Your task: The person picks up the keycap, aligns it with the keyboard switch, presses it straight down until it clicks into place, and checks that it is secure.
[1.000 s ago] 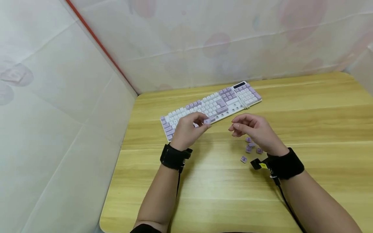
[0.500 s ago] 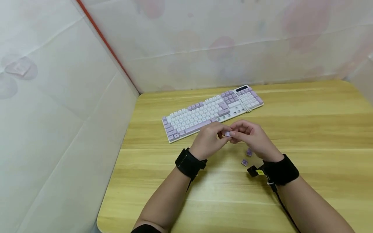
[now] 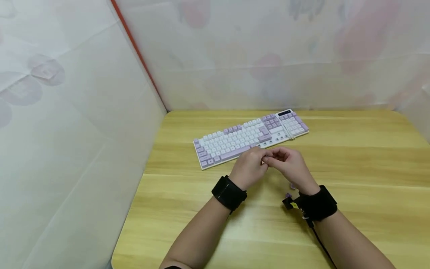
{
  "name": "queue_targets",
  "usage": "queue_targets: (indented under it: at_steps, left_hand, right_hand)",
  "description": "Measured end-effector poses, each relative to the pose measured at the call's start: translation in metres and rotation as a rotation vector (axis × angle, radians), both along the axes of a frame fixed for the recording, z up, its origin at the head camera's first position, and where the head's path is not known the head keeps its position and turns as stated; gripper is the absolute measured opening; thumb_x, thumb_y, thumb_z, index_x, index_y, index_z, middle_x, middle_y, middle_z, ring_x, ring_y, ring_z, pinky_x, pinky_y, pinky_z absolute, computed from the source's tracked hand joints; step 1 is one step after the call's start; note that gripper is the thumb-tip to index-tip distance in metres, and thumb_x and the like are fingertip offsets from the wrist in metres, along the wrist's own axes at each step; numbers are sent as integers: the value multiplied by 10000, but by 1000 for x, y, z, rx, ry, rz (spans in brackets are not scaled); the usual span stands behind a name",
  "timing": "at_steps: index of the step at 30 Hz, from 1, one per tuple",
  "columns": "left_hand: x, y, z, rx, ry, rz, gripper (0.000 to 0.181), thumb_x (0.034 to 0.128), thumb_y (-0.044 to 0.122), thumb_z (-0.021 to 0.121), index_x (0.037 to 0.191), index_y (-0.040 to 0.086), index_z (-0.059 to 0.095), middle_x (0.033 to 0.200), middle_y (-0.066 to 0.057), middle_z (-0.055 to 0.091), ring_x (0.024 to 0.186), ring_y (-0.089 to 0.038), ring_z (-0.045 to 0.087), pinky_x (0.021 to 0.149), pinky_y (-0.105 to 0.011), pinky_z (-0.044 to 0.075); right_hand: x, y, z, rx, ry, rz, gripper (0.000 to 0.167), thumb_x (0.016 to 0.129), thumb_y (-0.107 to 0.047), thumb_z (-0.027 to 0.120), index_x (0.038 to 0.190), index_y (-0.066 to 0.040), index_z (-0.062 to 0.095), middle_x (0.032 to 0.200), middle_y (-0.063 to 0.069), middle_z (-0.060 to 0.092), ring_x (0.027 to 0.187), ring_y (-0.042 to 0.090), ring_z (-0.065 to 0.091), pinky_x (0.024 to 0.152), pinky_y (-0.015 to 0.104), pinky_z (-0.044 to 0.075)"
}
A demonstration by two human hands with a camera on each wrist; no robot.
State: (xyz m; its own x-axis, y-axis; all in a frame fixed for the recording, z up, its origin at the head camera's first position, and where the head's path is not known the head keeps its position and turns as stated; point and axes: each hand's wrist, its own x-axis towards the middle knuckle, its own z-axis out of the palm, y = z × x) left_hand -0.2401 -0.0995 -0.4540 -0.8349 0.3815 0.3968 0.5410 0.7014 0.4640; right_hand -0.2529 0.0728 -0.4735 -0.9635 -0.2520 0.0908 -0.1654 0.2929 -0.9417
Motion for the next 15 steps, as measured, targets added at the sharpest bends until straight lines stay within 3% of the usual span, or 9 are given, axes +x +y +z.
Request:
queue_targets:
  at_steps: [3,9,12,15]
  left_hand:
    - [-2,-2,-4,56,-12,20,145,876,75,716,1013,111,747,908,22,687,771,-34,557,670,-93,422]
    - [-8,-11,-4,121,9,67,137,891,67,700,1016,101,747,900,12,688,771,-36,566,664,-89,428]
    - [-10,-13,-4,131,2,81,146,882,55,702,1020,86,739,890,8,682,754,-41,563,650,-87,429]
    - [-12,-14,-4,157,-30,81,156,877,60,712,1031,78,730,871,8,668,735,-51,556,636,-101,430]
  right_hand:
    - [-3,-3,-3,40,65,-37,280,885,-308,743,1080,-114,693,979,28,706,836,141,645,703,266,536]
    - [-5,-16,-3,96,292,-111,207,865,-283,764,996,-129,718,940,6,713,801,88,659,685,174,527]
    - [-8,-20,0,115,312,-126,212,866,-302,763,979,-124,741,913,18,731,770,64,665,670,171,528]
    - [-13,-22,3,109,259,-118,242,883,-305,747,998,-92,748,938,64,742,780,54,668,675,180,535]
